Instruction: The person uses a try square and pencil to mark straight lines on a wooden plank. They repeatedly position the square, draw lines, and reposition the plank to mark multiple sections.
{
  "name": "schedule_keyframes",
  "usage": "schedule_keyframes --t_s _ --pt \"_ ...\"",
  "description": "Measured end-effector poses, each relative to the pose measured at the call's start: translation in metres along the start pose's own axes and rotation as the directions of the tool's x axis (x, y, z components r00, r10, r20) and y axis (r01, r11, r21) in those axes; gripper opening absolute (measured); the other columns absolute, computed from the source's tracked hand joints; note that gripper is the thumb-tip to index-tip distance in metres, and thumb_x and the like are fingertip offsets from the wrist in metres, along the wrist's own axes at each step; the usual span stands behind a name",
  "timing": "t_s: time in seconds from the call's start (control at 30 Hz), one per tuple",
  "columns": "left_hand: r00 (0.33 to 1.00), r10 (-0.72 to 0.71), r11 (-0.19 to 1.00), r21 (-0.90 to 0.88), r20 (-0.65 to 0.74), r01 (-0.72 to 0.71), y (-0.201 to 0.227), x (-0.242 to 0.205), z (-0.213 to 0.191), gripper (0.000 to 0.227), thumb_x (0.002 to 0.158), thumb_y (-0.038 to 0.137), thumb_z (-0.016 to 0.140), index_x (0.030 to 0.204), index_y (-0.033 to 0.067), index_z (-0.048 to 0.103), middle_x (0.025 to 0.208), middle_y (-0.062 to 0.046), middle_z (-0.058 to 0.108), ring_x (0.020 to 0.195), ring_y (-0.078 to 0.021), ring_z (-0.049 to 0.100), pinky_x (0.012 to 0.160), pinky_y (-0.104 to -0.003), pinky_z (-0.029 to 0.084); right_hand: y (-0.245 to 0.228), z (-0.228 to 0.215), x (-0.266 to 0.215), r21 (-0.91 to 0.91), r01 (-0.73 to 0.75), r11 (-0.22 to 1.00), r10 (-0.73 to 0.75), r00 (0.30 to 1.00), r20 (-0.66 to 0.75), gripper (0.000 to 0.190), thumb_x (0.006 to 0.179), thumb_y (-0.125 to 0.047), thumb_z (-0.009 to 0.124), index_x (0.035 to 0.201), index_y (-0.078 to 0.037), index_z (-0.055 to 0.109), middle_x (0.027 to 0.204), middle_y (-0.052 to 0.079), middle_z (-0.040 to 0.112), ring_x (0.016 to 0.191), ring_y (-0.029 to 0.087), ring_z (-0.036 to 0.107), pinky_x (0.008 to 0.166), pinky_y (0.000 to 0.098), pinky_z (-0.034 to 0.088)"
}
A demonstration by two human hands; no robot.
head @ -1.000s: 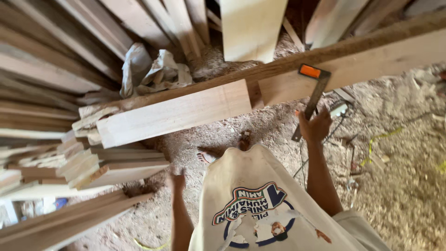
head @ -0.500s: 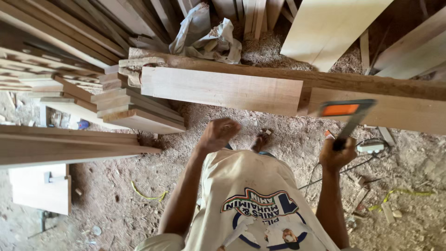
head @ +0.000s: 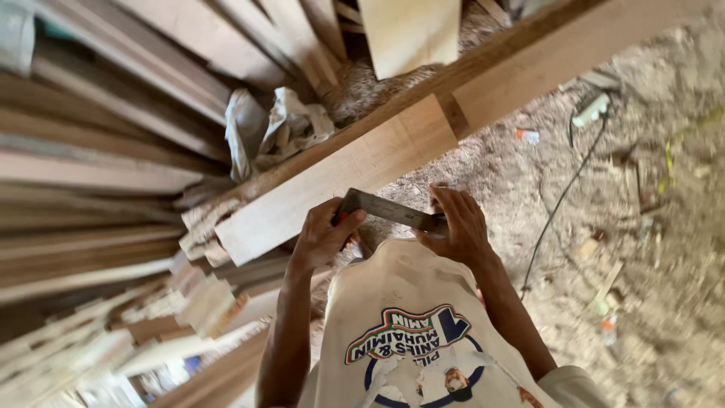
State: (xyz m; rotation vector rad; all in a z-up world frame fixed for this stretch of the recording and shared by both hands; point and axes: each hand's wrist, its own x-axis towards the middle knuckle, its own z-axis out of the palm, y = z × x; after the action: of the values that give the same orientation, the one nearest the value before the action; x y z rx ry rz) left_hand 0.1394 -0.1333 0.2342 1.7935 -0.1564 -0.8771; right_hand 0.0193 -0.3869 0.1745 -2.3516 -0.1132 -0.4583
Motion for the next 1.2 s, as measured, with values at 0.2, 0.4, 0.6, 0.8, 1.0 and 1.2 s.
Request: schedule_keyframes --t_s 0.2,0.4,0.6,0.8,1.0,1.2 --pt "0.979 0.204 0.903 0.390 -0.021 -0.180 -0.022 0.025 -0.015 0.032 0.089 0.034 0.081 0.084 0.0037 0.072 0.061 -0.006 0.062 0.057 -0.0151 0.057 0.054 -0.033 0.047 -0.038 0.052 -0.067 -0.225 -0.345 0.911 0.270 0.913 -0.305 0.075 0.074 -0.029 0.087 0.138 -0.004 0.054 0.127 0.018 0.062 0.113 0.035 0.060 0.094 0.0478 0.048" --pt "0.806 0.579 0.689 0.453 0.126 -0.566 -0.001 0.064 0.015 0.031 0.091 0.027 0.079 0.081 0.0002 0.066 0.072 -0.012 0.062 0.061 -0.0266 0.059 0.058 -0.040 0.046 -0.044 0.096 -0.136 0.180 -0.747 0.641 0.673 0.433 -0.600 0.042 0.092 -0.015 0.073 0.130 -0.001 0.062 0.119 0.014 0.062 0.098 0.028 0.060 0.081 0.0397 0.051" --pt "0.652 0.725 0.468 0.535 0.223 -0.703 -0.018 0.102 0.050 0.019 0.099 0.015 0.072 0.092 -0.0010 0.065 0.086 -0.014 0.062 0.077 -0.0315 0.061 0.066 -0.044 0.048 -0.011 0.111 -0.187 0.178 -0.744 0.644 0.692 0.468 -0.549 0.017 0.104 -0.013 0.063 0.106 0.002 0.069 0.100 0.017 0.064 0.090 0.035 0.062 0.080 0.0434 0.051" --pt "0.487 0.849 0.277 0.609 0.207 -0.743 -0.042 0.111 0.065 0.019 0.101 0.011 0.071 0.091 -0.0013 0.061 0.087 -0.014 0.056 0.083 -0.0344 0.054 0.072 -0.048 0.045 -0.009 0.105 -0.210 0.074 -0.808 0.585 0.648 0.410 -0.642 0.026 0.105 -0.019 0.065 0.091 0.003 0.068 0.093 0.021 0.061 0.090 0.039 0.059 0.079 0.0482 0.048" --pt "0.514 0.827 0.258 0.659 0.229 -0.707 -0.045 0.102 0.062 0.020 0.100 0.010 0.073 0.094 -0.0028 0.059 0.089 -0.016 0.056 0.085 -0.0351 0.056 0.073 -0.048 0.048 -0.009 0.107 -0.218 0.208 -0.834 0.510 0.755 0.318 -0.574 0.029 0.104 -0.022 0.064 0.086 0.001 0.069 0.080 0.017 0.057 0.081 0.037 0.056 0.074 0.0494 0.044" --pt "0.492 0.851 0.281 0.634 0.182 -0.720 -0.056 0.103 0.066 0.020 0.098 0.007 0.075 0.111 -0.0041 0.063 0.103 -0.019 0.062 0.092 -0.0336 0.062 0.077 -0.043 0.053 0.007 0.115 -0.213 0.228 -0.827 0.515 0.806 0.376 -0.456 0.038 0.104 -0.026 0.063 0.077 0.000 0.063 0.075 0.017 0.054 0.075 0.036 0.055 0.068 0.0482 0.045"
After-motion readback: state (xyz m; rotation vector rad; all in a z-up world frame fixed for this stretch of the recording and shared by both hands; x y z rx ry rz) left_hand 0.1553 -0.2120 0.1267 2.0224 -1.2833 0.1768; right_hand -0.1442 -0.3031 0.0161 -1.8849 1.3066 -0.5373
